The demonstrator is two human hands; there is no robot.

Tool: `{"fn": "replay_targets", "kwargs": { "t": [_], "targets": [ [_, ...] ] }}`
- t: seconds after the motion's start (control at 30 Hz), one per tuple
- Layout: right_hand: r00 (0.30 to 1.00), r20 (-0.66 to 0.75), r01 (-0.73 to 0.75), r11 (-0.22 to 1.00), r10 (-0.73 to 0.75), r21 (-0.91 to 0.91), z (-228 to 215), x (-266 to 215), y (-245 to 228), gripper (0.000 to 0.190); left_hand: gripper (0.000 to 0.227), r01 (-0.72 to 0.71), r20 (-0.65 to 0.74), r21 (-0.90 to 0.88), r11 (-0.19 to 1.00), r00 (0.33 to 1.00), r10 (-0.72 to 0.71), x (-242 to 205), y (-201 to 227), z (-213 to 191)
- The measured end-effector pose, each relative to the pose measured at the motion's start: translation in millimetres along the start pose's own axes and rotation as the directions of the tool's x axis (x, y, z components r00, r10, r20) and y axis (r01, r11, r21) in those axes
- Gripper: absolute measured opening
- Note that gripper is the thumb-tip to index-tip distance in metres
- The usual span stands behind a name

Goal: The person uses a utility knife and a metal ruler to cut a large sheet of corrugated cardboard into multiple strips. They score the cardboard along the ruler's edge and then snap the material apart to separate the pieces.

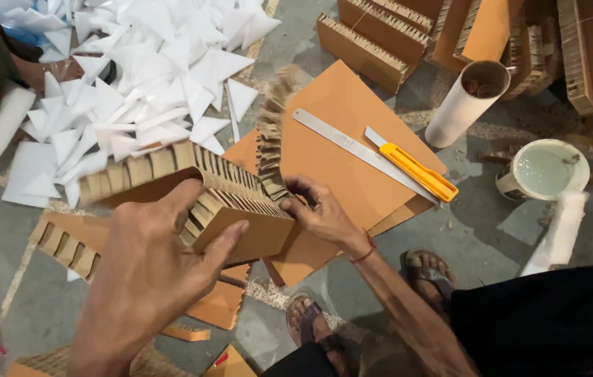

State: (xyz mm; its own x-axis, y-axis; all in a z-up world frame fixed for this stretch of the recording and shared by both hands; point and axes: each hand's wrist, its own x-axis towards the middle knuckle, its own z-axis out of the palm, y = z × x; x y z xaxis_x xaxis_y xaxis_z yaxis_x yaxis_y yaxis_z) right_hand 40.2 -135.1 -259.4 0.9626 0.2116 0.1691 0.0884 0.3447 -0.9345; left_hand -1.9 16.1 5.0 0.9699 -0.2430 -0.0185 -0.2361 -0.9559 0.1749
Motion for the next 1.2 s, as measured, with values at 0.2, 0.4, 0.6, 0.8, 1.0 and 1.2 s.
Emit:
{"fn": "replay_targets", "kwargs": {
  "t": [0.2, 0.4, 0.6, 0.8, 1.0, 1.2],
  "targets": [
    [0.918, -0.297, -0.358, 0.873, 0.264, -0.330, 18.8, 12.7, 24.9, 0.021, 0.035, -0.048, 0.033, -0.133, 0.990, 0.998, 0.053, -9.9, 13.5, 4.8],
    [0.999, -0.030, -0.036, 0.998, 0.038, 0.056, -11.1, -1.1, 27.7, 0.039, 0.035, -0.125, -0.100, -0.078, 0.989, 0.988, 0.117, -6.1, -1.6, -1.3],
    [0.986, -0.080, 0.086, 0.860, -0.145, -0.503, -9.9, -8.7, 40.4, 0.034, 0.038, 0.032, 0.028, 0.013, 0.999, 0.999, -0.032, -6.0, -7.3, 3.0],
    [0.956, -0.229, 0.008, 0.799, -0.182, -0.602, 3.5, 8.1, 46.7, 0.027, 0.035, 0.064, 0.016, 0.005, 0.998, 0.998, -0.064, -7.1, -4.8, 9.6],
    [0.968, -0.240, -0.190, 0.858, 0.080, -0.478, 1.5, 15.4, 27.9, 0.028, 0.036, -0.100, -0.121, -0.080, 0.992, 0.989, 0.090, -23.8, 2.3, 4.1],
    [0.979, 0.034, 0.185, 0.819, -0.199, -0.543, -32.8, -14.3, 51.6, 0.051, 0.039, 0.087, -0.062, -0.025, 0.996, 0.994, -0.088, -27.1, -14.6, 2.2]
  ]
}}
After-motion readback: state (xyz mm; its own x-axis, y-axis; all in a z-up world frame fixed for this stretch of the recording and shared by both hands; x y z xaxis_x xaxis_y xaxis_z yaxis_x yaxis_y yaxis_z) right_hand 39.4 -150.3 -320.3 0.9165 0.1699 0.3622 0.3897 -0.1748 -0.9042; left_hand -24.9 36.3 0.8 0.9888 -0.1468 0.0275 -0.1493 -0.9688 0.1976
